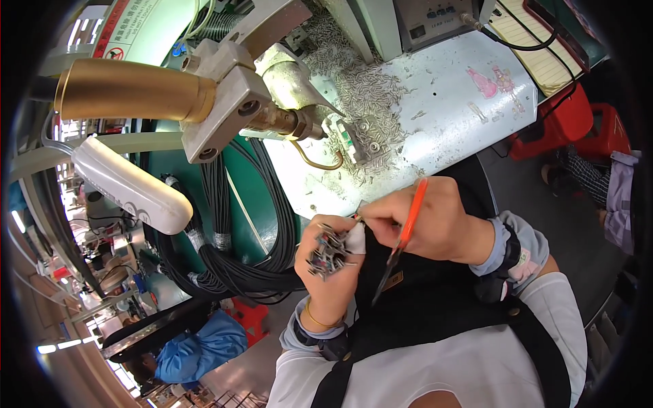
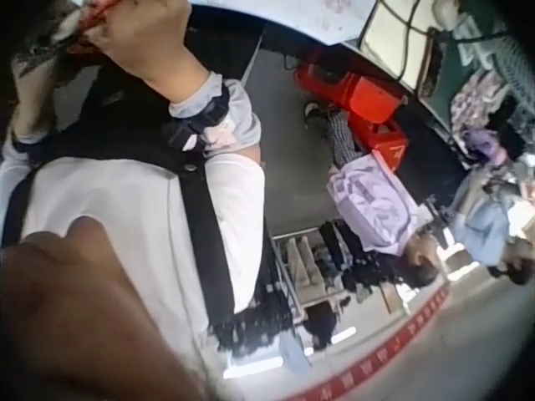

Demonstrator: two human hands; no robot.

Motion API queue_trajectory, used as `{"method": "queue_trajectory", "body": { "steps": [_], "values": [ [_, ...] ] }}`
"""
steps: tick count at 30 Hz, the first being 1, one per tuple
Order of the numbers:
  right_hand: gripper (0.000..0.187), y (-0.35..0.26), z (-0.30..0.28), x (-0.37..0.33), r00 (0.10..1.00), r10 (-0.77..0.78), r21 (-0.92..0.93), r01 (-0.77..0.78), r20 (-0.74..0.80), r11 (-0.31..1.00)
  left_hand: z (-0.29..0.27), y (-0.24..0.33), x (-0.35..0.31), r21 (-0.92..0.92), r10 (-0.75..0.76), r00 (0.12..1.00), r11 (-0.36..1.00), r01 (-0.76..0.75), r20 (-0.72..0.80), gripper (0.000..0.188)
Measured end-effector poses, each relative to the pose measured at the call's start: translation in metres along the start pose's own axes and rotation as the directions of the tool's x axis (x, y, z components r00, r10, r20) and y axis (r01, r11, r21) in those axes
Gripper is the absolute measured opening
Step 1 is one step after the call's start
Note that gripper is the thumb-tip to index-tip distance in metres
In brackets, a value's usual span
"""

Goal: The person trims the ends of individual wires within a bundle using shears, then sets it aside to pick up a new bundle and repeat the process.

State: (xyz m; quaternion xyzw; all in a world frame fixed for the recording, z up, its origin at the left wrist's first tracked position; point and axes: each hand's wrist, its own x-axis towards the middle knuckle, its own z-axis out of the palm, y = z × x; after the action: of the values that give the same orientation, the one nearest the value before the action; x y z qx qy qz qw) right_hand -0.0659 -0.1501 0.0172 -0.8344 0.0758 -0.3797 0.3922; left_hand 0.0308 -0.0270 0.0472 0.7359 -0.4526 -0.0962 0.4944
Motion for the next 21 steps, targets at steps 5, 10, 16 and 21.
{"method": "queue_trajectory", "body": {
  "steps": [5, 10, 16, 21],
  "values": [
    [0.017, -0.003, 0.005, -0.003, 0.971, 0.237, 0.323, -0.216, -0.028, 0.921, 0.000, 0.006, 0.001, -0.481, -0.570, 0.817, 0.696, 0.533, 0.081, 0.014],
    [0.017, -0.008, -0.006, -0.003, 0.889, 0.426, 0.308, -0.458, 0.168, 0.834, -0.005, 0.003, -0.002, -0.551, -0.563, 0.823, 0.662, 0.508, 0.081, 0.013],
    [0.036, -0.010, -0.006, -0.006, 0.834, 0.434, -0.141, -0.411, 0.341, 0.901, -0.003, -0.001, -0.006, -0.472, -0.462, 0.887, 0.784, 0.404, -0.008, 0.013],
    [0.033, -0.007, 0.003, -0.012, 0.845, 0.420, -0.075, -0.420, 0.332, 0.904, -0.002, -0.002, -0.002, -0.436, -0.475, 0.880, 0.793, 0.425, -0.008, 0.014]
  ]
}}
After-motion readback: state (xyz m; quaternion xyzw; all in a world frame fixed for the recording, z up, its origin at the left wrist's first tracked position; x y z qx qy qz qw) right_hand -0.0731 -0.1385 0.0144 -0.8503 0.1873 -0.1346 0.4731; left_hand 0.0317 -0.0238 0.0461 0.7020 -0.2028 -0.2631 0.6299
